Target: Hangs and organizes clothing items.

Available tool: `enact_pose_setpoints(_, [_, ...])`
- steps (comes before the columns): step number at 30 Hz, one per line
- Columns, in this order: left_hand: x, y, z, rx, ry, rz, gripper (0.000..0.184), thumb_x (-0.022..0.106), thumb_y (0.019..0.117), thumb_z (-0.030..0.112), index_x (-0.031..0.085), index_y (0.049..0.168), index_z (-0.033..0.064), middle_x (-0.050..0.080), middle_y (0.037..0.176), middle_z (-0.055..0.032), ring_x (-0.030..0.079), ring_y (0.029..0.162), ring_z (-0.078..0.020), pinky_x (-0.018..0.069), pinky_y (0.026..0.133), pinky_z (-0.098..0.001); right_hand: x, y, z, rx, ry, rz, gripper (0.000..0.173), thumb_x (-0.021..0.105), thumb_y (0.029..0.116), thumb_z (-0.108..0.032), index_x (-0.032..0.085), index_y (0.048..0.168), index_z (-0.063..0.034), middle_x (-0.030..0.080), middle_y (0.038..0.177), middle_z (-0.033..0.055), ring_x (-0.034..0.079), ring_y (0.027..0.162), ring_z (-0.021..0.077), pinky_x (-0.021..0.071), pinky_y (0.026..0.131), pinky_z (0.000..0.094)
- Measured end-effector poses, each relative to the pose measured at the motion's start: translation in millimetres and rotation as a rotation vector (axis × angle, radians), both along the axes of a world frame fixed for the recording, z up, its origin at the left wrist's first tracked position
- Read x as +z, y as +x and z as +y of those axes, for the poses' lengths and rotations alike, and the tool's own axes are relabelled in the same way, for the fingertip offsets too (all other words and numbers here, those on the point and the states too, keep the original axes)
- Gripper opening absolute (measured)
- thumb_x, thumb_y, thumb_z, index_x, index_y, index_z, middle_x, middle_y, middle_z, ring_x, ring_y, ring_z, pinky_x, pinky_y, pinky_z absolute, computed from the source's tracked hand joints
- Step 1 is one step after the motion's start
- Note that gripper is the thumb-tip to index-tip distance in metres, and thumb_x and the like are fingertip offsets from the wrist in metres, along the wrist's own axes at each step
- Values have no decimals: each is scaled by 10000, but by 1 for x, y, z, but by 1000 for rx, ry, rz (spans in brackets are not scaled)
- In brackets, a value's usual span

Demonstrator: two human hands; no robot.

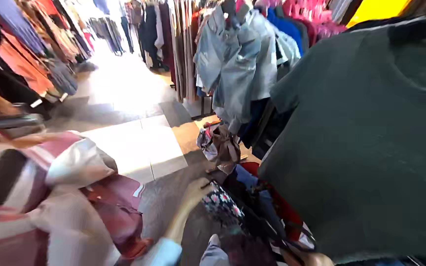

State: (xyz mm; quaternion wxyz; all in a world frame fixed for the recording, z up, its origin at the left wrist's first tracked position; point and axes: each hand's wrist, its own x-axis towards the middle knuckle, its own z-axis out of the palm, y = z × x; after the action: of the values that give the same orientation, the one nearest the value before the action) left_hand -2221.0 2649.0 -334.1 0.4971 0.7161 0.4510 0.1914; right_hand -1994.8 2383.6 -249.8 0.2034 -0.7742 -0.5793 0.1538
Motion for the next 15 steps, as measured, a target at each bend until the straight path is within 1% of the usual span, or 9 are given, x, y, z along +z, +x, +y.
enact_pose_setpoints(2, [-10, 6, 44, 62, 42, 91, 314, 625, 1030, 230, 680, 1210, -22, 683, 1196, -208, 654, 1130, -331, 495, 1026, -532, -13, 5, 49, -11, 10, 0, 246, 654, 947, -173, 780, 1017, 26, 750, 926, 230, 736, 849, 420, 565, 781, 631])
enact_pose_setpoints(4, [-9, 7, 87, 49, 28, 118, 281, 596, 1039, 159, 675, 1217, -44, 679, 1201, -224, 643, 1148, -346, 477, 1047, -530, -28, 9, 91, -20, 39, 4, 211, 658, 932, -140, 773, 981, 31, 745, 899, 222, 738, 820, 395, 579, 755, 594])
enact_pose_setpoints(6, [-5, 10, 126, 67, 5, 114, 267, 585, 1044, 140, 666, 1209, -54, 688, 1173, -222, 653, 1127, -335, 480, 1043, -517, -38, 15, 125, -41, 19, 36, 209, 648, 935, -115, 768, 980, 49, 741, 927, 231, 737, 849, 393, 581, 786, 582])
enact_pose_setpoints(8, [-4, 16, 165, 76, 23, 134, 262, 581, 1046, 136, 674, 1196, -58, 688, 1164, -236, 654, 1116, -354, 480, 1027, -540, -39, 21, 150, -63, -33, 67, 230, 640, 945, -119, 765, 1014, 61, 739, 980, 250, 731, 917, 414, 565, 845, 598])
enact_pose_setpoints(10, [24, 38, 199, 81, 31, 232, 263, 559, 1051, 106, 668, 1218, -65, 672, 1216, -255, 635, 1168, -377, 462, 1049, -538, -39, 27, 170, -70, -114, 90, 274, 612, 970, -137, 753, 1076, 73, 729, 1057, 275, 709, 1006, 449, 521, 916, 632])
enact_pose_setpoints(12, [74, 78, 228, 134, -43, 322, 289, 537, 1060, 78, 637, 1291, -63, 625, 1322, -265, 567, 1282, -393, 389, 1117, -532, -37, 30, 187, -79, -164, 76, 315, 580, 986, -152, 740, 1111, 89, 719, 1094, 299, 692, 1047, 484, 492, 941, 661])
enact_pose_setpoints(13, [82, 95, 251, 149, -44, 330, 297, 534, 1060, 74, 628, 1304, -65, 616, 1345, -266, 553, 1312, -396, 377, 1135, -535, -40, 30, 194, -90, -170, 61, 323, 573, 984, -151, 738, 1107, 99, 717, 1079, 311, 692, 1034, 500, 493, 926, 670])
enact_pose_setpoints(14, [75, 104, 283, 112, -33, 313, 318, 518, 1068, 86, 603, 1333, -68, 598, 1373, -269, 534, 1339, -398, 362, 1149, -538, -44, 30, 201, -102, -172, 42, 327, 571, 977, -150, 739, 1090, 106, 717, 1050, 320, 696, 1004, 511, 503, 899, 675])
enact_pose_setpoints(15, [55, 110, 321, 58, 4, 268, 337, 511, 1074, 106, 586, 1352, -70, 592, 1379, -273, 532, 1339, -404, 363, 1149, -545, -48, 29, 208, -123, -194, 43, 335, 567, 982, -155, 735, 1092, 113, 713, 1041, 330, 692, 998, 521, 499, 897, 679])
